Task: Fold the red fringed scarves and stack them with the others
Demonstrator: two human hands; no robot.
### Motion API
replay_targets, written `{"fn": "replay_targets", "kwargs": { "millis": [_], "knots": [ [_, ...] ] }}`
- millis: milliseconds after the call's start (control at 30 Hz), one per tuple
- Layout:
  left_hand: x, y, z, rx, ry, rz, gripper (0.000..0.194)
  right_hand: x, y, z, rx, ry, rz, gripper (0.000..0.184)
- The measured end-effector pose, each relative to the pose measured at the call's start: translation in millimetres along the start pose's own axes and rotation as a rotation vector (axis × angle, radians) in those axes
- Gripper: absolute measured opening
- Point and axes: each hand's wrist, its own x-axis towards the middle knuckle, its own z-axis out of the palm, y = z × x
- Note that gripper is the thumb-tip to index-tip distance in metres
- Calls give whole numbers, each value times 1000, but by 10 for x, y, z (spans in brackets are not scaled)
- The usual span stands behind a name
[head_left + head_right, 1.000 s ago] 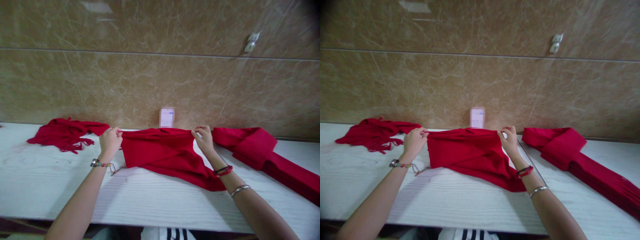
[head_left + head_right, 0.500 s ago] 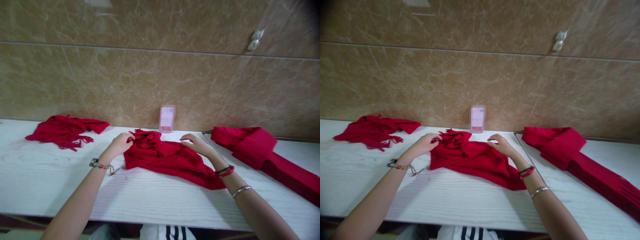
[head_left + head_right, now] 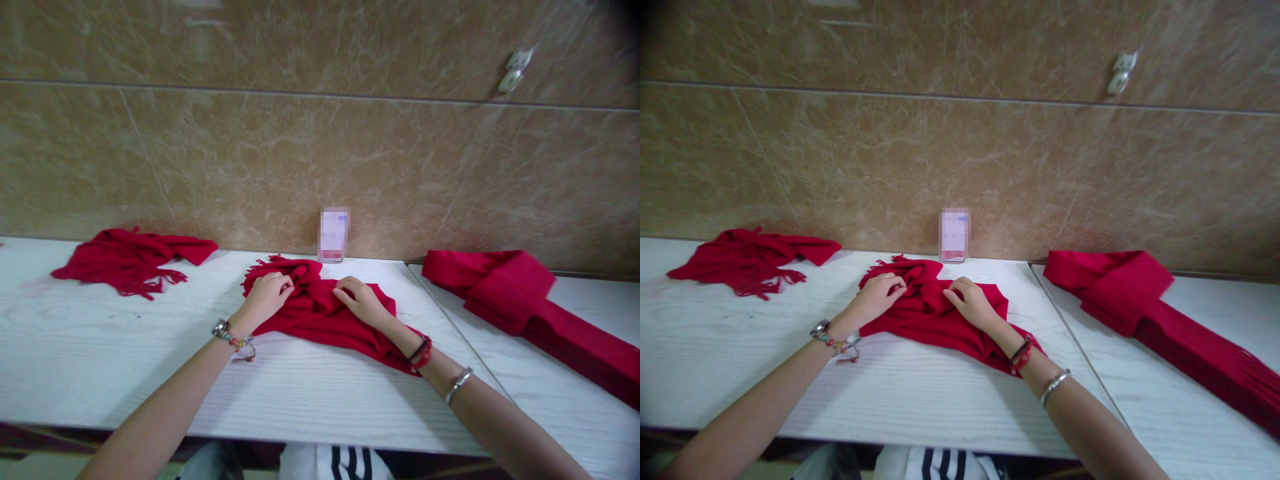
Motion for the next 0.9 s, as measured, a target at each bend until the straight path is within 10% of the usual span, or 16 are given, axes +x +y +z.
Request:
{"fn": "replay_targets", "kwargs": {
  "millis": [467,900],
  "knots": [
    [-9,157,85,-147,175,137,15,77,-65,22,89,39,48,9],
    [57,-403,-400,-85,735,-366,13,184,264,-486,360,534,334,16]
  ]
}}
